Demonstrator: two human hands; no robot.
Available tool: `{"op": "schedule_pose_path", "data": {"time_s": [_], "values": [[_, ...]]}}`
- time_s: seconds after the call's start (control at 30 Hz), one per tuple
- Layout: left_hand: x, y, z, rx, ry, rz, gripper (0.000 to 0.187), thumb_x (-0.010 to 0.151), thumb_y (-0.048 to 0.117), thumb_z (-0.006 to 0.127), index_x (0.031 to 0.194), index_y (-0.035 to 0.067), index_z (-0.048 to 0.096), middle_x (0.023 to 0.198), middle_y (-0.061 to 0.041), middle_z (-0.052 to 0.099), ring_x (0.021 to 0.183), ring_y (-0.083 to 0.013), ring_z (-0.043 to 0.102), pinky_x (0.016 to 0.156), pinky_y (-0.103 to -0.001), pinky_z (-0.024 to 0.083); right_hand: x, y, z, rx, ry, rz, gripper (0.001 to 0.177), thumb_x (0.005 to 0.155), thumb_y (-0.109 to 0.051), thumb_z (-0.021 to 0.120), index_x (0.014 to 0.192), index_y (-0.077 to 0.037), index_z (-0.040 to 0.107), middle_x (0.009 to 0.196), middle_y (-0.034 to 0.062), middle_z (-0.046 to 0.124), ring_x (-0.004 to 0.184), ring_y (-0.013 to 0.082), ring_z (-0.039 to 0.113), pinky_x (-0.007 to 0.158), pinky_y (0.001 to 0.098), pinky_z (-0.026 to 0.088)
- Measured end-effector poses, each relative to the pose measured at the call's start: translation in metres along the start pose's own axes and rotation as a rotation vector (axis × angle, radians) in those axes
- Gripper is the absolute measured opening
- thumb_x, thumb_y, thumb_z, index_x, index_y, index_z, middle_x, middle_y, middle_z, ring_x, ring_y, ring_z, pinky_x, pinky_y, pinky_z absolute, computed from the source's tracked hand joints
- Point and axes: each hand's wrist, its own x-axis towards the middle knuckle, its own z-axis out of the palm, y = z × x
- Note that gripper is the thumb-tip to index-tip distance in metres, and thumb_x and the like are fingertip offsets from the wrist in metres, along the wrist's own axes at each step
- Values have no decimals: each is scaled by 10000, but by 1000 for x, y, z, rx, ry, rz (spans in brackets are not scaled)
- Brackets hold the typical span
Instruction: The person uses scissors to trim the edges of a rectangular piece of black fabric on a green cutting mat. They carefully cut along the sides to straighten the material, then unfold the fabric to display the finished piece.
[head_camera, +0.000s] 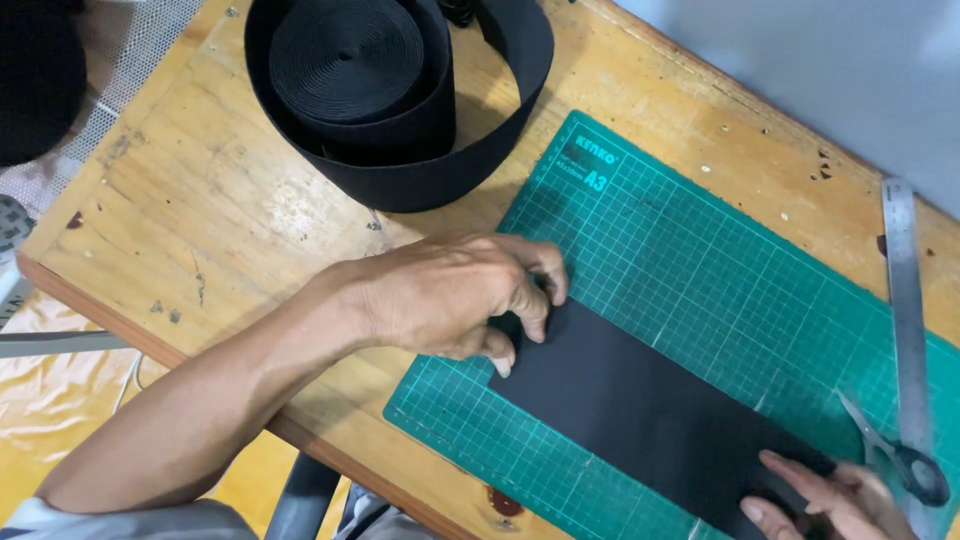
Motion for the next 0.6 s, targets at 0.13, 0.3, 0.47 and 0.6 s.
{"op": "schedule_pose_path", "data": {"time_s": [0.13,0.3,0.47,0.6], "values": [[-16,0,0,68,35,53,281,823,301,820,1048,134,792,1323,-63,661,1137,-308,585,1035,-556,399,-12,15,20,-30,235,-144,454,804,-396,765,1223,-226,809,1195,-63,779,1014,187,649,1184,359,484],[-34,0,23,87,328,110,478,961,491,557,1144,115,788,1360,-5,706,1087,-228,526,847,-443,372,26,266,159,-1710,309,-1132,608,1031,-143,569,1634,-155,487,1698,-153,-25,1478,-1,2,1137,423,460],[-36,-3,26,70,368,127,393,952,418,642,1145,107,784,1359,-13,702,1097,-228,508,917,-427,342,-3,87,48,-228,220,-763,410,997,-386,367,1289,-465,644,1273,-97,726,1263,64,630,1102,419,406],[-39,-4,28,141,393,151,447,978,446,607,1244,117,753,1349,12,712,1116,-212,533,867,-412,329,-2,156,85,-411,52,-710,490,933,-359,469,1356,-589,561,1436,-215,608,1422,18,503,1114,356,442]]}}
